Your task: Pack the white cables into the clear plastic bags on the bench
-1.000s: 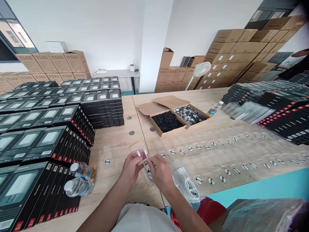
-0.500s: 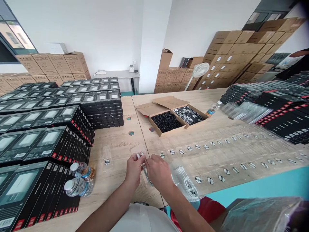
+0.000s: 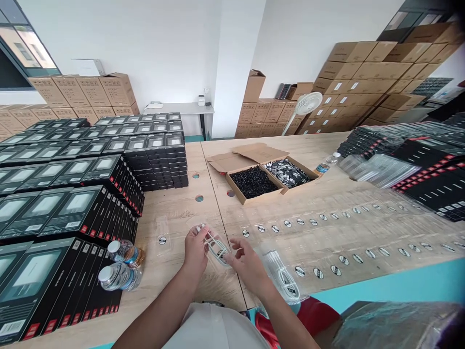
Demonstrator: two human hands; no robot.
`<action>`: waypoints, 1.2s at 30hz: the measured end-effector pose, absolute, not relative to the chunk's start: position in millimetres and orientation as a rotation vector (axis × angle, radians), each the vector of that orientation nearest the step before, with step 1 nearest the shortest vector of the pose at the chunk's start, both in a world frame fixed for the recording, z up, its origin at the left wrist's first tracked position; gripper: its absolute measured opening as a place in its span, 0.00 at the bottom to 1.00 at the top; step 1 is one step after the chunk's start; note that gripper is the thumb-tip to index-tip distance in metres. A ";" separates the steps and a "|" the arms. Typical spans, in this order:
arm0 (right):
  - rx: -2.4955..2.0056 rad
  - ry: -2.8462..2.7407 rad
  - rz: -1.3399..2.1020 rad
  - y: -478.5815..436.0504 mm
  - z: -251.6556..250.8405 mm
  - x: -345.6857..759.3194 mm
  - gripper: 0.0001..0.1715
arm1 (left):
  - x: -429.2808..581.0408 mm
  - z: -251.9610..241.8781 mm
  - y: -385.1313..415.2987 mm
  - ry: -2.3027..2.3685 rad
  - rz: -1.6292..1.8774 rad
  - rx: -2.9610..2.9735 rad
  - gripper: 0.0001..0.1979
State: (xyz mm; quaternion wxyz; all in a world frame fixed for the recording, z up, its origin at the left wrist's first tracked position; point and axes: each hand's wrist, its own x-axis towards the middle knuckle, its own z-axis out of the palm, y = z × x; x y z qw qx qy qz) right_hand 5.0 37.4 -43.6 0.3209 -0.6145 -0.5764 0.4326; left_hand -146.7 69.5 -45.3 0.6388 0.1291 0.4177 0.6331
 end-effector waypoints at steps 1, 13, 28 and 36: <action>-1.542 -1.440 1.272 36.2 -47.4 5.9 0.25 | -145.9 -43.9 69.3 0.934 1.454 0.282 0.15; -1.260 -1.171 1.680 32.6 -61.7 4.6 0.23 | -143.4 -46.2 59.3 0.953 1.278 0.394 0.18; -1.509 -1.608 1.101 50.5 -66.3 -18.3 0.19 | -145.4 -59.6 61.4 1.060 1.229 0.349 0.18; -1.167 -1.206 1.526 50.6 -80.8 -12.9 0.23 | -160.0 -49.6 63.6 0.838 1.167 0.349 0.17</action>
